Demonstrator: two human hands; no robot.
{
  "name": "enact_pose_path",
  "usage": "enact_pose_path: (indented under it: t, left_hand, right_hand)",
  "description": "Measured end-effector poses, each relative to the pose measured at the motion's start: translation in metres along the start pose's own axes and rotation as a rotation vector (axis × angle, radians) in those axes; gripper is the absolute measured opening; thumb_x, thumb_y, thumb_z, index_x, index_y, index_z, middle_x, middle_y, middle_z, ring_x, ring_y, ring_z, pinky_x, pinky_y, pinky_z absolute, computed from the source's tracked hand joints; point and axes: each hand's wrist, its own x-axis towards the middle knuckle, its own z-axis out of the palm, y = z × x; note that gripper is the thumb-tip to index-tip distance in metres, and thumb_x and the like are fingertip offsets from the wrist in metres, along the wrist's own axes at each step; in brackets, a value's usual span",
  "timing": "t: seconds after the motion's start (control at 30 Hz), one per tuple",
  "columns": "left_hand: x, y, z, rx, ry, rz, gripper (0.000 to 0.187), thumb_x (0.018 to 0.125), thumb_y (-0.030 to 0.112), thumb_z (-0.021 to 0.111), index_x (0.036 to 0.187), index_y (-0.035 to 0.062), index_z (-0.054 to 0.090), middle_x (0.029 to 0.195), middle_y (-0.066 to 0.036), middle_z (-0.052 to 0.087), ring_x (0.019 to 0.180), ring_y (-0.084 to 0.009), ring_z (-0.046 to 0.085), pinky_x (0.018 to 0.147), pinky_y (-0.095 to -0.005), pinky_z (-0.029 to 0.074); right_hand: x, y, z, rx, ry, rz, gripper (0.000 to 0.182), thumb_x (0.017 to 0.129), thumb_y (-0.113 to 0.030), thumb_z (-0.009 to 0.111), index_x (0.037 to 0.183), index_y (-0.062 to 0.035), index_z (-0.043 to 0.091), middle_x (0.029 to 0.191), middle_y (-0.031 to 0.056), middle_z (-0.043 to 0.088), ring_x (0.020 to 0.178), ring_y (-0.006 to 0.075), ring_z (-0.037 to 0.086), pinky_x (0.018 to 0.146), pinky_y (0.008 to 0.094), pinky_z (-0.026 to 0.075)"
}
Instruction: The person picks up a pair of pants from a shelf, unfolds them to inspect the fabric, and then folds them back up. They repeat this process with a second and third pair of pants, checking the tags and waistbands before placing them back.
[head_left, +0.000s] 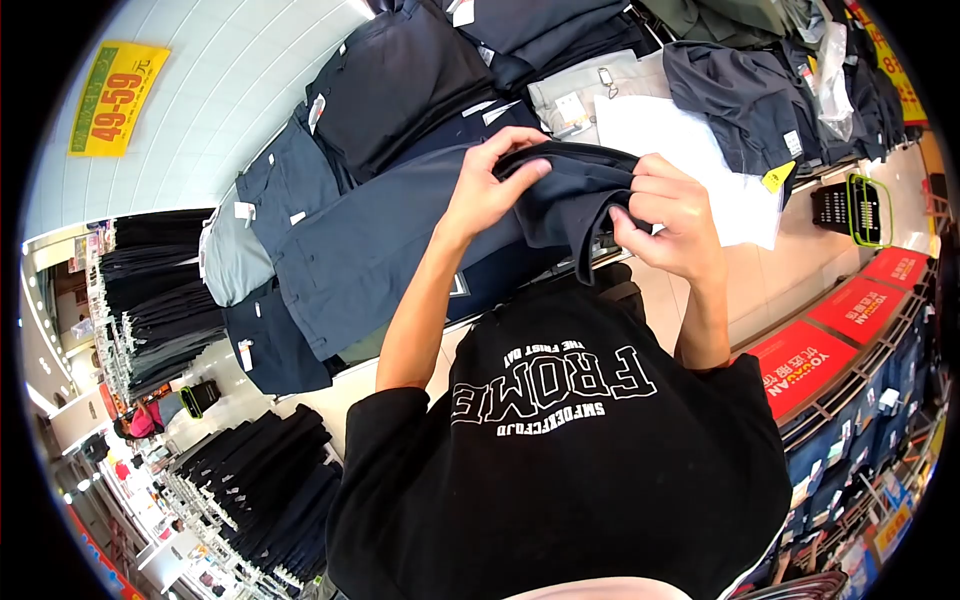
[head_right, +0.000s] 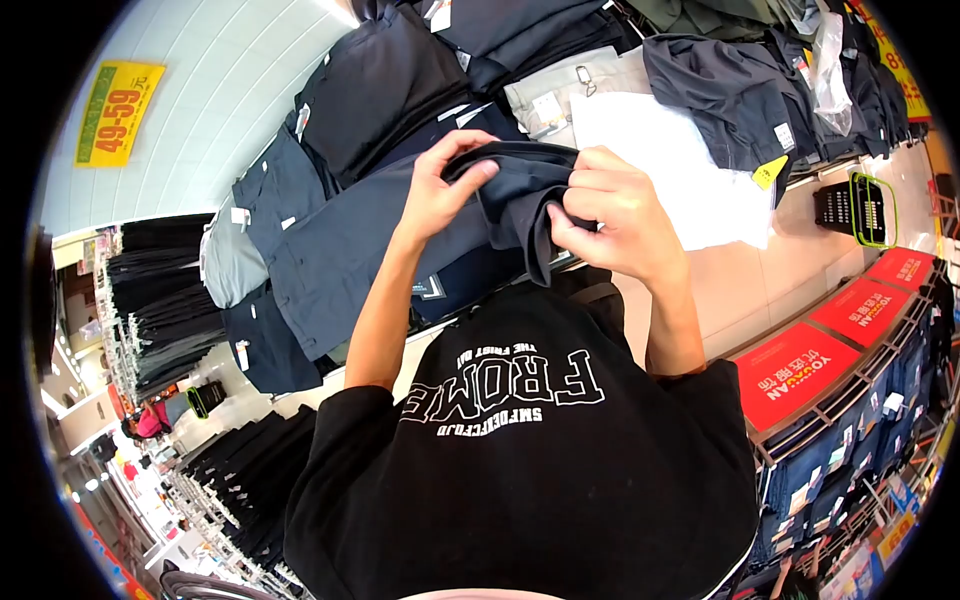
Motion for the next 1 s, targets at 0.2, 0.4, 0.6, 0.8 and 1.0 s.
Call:
enact_pose_path:
  t: [0.2,0.4,0.6,0.8,1.0]
  left_hand:
    - [-0.024,-0.014,0.015,0.015,0.044,-0.124,0.02,0.085,0.007,0.067,0.101,-0.0029,0.063,0.091,-0.008,0.066,0.088,-0.0114,0.059,0.079,-0.0249,0.046]
    - [-0.029,0.001,0.05,0.071,0.112,0.242,0.045,0.074,0.022,0.078,0.108,-0.0016,0.059,0.104,-0.014,0.062,0.096,-0.0269,0.06,0.087,-0.0349,0.046]
    - [-0.04,0.01,0.106,0.486,0.278,0.188,0.098,0.055,0.029,0.086,0.134,-0.0023,0.035,0.131,-0.021,0.044,0.12,-0.0368,0.043,0.102,-0.0474,0.031]
    - [-0.037,-0.005,0.092,0.399,0.387,0.154,0.044,0.064,-0.002,0.065,0.106,-0.0015,0.055,0.1,-0.018,0.059,0.095,-0.0348,0.059,0.084,-0.0379,0.046]
    - [0.008,-0.005,0.049,0.193,0.444,0.254,0.024,0.076,-0.001,0.056,0.1,-0.0036,0.06,0.083,-0.015,0.063,0.076,-0.0225,0.063,0.07,-0.0305,0.049]
  right_hand:
    - [-0.001,0.002,0.003,-0.124,0.152,0.172,0.03,0.071,0.006,0.068,0.058,0.0019,0.041,0.055,0.0083,0.038,0.053,0.0202,0.038,0.048,0.0323,0.029]
    - [0.004,0.003,0.01,-0.265,0.272,0.31,0.028,0.073,0.004,0.066,0.058,0.002,0.043,0.053,0.01,0.041,0.051,0.0227,0.039,0.049,0.0345,0.032]
    - [0.011,0.002,0.02,-0.316,0.339,0.344,0.022,0.075,0.002,0.067,0.062,0.0011,0.049,0.06,0.0119,0.051,0.055,0.027,0.048,0.053,0.036,0.039]
    - [0.007,0.005,0.016,-0.3,0.37,0.318,0.022,0.072,0.004,0.066,0.064,0.0018,0.046,0.06,0.0111,0.047,0.054,0.0253,0.044,0.052,0.0343,0.038]
    - [-0.003,0.01,-0.01,-0.129,0.338,0.325,0.027,0.069,0.006,0.066,0.067,0.0013,0.04,0.063,0.0081,0.037,0.057,0.0175,0.037,0.053,0.0288,0.033]
